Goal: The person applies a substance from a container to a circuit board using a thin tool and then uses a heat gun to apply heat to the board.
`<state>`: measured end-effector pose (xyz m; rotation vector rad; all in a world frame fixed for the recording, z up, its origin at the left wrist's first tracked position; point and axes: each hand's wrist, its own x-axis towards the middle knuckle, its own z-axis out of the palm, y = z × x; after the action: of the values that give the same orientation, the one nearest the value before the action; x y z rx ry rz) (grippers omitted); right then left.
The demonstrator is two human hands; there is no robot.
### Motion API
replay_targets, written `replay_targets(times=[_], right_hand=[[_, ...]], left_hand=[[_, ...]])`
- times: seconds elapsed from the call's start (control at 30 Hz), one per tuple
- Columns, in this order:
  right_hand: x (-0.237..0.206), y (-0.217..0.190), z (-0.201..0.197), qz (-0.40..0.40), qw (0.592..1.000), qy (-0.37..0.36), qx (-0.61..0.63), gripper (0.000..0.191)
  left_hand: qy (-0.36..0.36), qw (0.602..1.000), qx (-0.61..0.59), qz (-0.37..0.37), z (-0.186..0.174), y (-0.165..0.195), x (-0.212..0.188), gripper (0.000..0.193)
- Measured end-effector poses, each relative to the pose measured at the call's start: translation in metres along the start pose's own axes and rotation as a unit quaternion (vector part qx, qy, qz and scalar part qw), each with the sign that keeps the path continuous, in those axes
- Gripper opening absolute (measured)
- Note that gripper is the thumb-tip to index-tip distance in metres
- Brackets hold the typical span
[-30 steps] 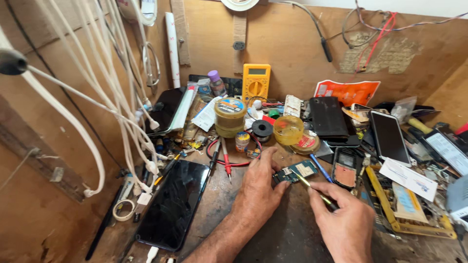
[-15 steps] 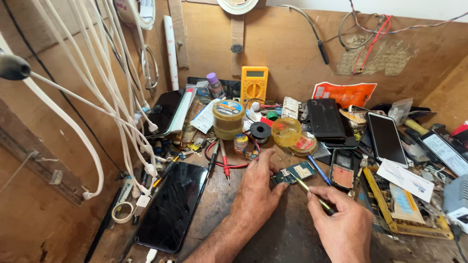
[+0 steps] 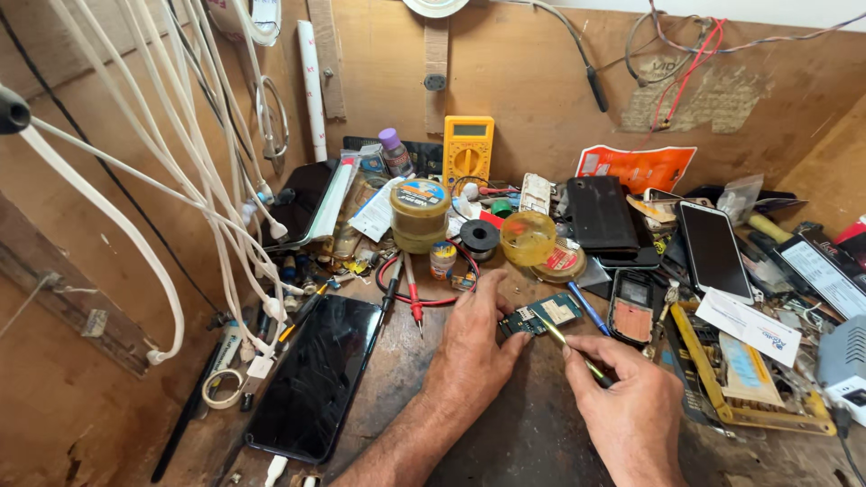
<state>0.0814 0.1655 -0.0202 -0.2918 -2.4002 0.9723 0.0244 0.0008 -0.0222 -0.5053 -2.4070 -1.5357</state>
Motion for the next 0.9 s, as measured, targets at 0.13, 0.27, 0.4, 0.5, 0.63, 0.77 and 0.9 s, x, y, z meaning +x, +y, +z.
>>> replay_targets(times=[0.13,0.27,0.4,0.5,0.63,0.77,0.9], right_hand=[[-0.004,-0.004,-0.002,0.051,0.999,0.008,0.012,0.023],[-0.011,-0.006,-0.007,0.014,0.995,0.074,0.059,0.019],[-0.009,-0.005,-0.007,-0.007,0.987,0.122,0.106,0.018],[-0.007,-0.005,-0.011,0.017,0.99,0.124,0.068,0.021],[-0.003,-0.008,-0.017,-0.075,0.985,0.139,0.069,0.021],[-0.001,-0.007,-0.022,-0.076,0.985,0.145,0.052,0.022],[0.003,-0.003,-0.024,-0.076,0.983,0.161,0.055,0.019]], left_hand=[[0.0,1.0,0.013,0.011,0.0,-0.002,0.0,0.073],[-0.003,1.0,0.012,0.016,-0.001,-0.001,0.0,0.074],[0.0,0.999,0.03,0.021,-0.002,0.004,-0.002,0.073],[0.019,0.998,0.027,0.047,-0.002,0.008,-0.002,0.071],[0.072,0.989,0.061,0.113,-0.001,0.013,0.004,0.069],[0.103,0.969,0.104,0.2,0.005,0.016,0.032,0.071],[0.099,0.955,0.189,0.207,0.019,0.01,0.082,0.075]])
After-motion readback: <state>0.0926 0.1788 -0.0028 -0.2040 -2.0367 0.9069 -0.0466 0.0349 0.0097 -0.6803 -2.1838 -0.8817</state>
